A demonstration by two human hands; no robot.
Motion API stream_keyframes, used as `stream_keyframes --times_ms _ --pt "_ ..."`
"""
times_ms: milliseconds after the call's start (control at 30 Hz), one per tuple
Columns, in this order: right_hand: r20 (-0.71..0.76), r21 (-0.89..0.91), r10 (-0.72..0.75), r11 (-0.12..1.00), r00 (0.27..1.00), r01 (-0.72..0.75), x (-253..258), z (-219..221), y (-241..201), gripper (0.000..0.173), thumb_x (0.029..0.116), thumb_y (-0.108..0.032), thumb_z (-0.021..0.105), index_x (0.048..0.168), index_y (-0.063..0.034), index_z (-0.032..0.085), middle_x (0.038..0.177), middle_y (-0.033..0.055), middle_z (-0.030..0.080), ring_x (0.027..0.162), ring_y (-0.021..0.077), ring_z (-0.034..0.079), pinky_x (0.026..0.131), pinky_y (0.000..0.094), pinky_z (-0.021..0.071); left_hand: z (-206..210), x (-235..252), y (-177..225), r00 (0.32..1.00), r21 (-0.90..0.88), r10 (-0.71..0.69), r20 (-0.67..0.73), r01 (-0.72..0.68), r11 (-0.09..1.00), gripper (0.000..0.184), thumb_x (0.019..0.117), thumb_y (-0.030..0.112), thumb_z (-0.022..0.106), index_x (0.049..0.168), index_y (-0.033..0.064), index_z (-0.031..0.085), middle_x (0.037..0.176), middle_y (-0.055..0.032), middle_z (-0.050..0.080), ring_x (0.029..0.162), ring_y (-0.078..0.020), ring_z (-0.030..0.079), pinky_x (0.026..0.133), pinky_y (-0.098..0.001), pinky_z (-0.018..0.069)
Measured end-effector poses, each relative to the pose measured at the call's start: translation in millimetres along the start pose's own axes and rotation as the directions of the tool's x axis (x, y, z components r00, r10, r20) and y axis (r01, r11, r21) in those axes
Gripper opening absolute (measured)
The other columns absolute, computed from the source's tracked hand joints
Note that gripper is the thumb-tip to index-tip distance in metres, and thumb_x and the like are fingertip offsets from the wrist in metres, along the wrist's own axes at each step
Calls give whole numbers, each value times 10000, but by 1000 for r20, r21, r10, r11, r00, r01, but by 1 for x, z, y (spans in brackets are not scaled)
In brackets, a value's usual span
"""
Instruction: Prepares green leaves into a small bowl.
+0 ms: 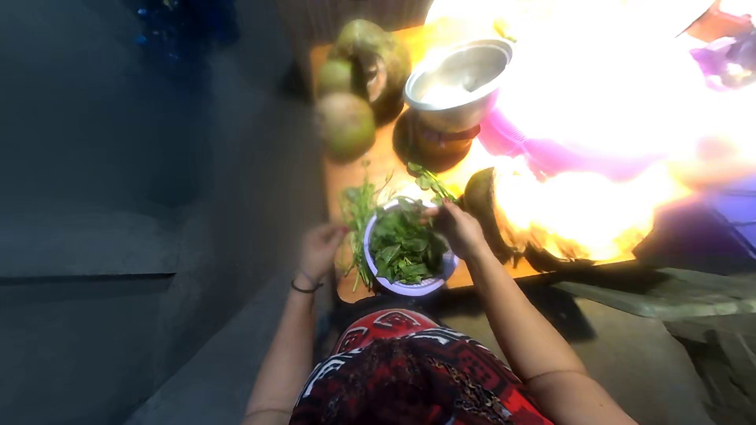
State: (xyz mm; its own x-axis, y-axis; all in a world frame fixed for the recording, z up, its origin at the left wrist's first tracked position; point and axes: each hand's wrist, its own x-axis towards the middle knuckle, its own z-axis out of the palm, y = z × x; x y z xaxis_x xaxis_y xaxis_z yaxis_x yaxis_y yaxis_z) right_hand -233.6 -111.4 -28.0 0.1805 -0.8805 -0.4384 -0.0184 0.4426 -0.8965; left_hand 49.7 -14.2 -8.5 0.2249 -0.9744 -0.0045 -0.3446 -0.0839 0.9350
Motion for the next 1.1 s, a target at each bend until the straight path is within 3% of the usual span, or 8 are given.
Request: stream_keyframes --times_ms 133,333,400,500,667,833,1033,1100 --pt "83 174 65 982 994 -79 -2 -7 -4 528 1138 -349 227 1044 -50 652 810 32 702 741 169 710 724 379 622 -1 0 -3 1000 11 5 -16 -5 1000 152 993 81 628 1029 -9 745 822 11 699 642 32 535 615 -159 463" --pt "266 176 44 980 963 -94 -4 -8 -7 426 1126 -240 291 1052 -37 658 868 40 717 741 147 706 695 323 626 4 -2 -3 1000 14 -1 -18 1 1000 151 999 60 621 1043 -29 735 835 -8 700 643 30 532 624 -161 470" --pt "273 152 19 986 962 -63 -6 -8 -11 351 1103 -162 365 1021 -42 685 810 22 724 699 123 708 676 303 626 4 -3 -2 1000 27 -3 -23 4 1000 146 999 71 630 1040 -19 738 813 2 690 626 35 521 604 -156 461" --pt "173 87 20 996 985 -35 -8 -3 -16 281 1074 -74 446 894 -63 662 749 -13 691 596 71 644 588 249 586 5 -4 -1 1000 53 -8 -24 9 999 157 1001 99 637 1047 -9 741 827 -8 694 640 20 531 619 -179 471" --pt "-167 127 -94 985 981 116 17 5 -10 259 1042 -104 483 818 -102 613 669 -58 597 533 30 541 539 201 507 12 -8 2 999 133 -6 52 -1 991 175 1007 116 628 1025 -9 749 877 -63 717 699 -68 610 682 -279 534" --pt "-313 124 -189 964 931 237 52 30 -17 228 1043 -92 510 834 -72 597 642 -43 581 488 25 517 498 192 481 28 -9 3 993 98 85 76 -92 991 177 999 106 629 999 -25 747 875 -58 717 713 -23 613 692 -214 531" --pt "-395 37 -170 979 903 201 93 18 -17 159 1056 -123 514 997 -8 606 760 23 614 587 79 612 608 255 571 11 -9 4 995 167 98 -13 -95 981 160 984 104 636 992 3 760 876 -46 719 738 -32 627 706 -231 536" --pt "-255 -244 -192 961 948 129 100 3 -13 270 1016 -107 621 1247 33 618 1128 175 672 949 215 672 862 385 563 4 -11 -2 995 152 101 -23 -97 984 160 979 99 642 998 -10 757 917 -59 733 777 -30 649 745 -228 554"
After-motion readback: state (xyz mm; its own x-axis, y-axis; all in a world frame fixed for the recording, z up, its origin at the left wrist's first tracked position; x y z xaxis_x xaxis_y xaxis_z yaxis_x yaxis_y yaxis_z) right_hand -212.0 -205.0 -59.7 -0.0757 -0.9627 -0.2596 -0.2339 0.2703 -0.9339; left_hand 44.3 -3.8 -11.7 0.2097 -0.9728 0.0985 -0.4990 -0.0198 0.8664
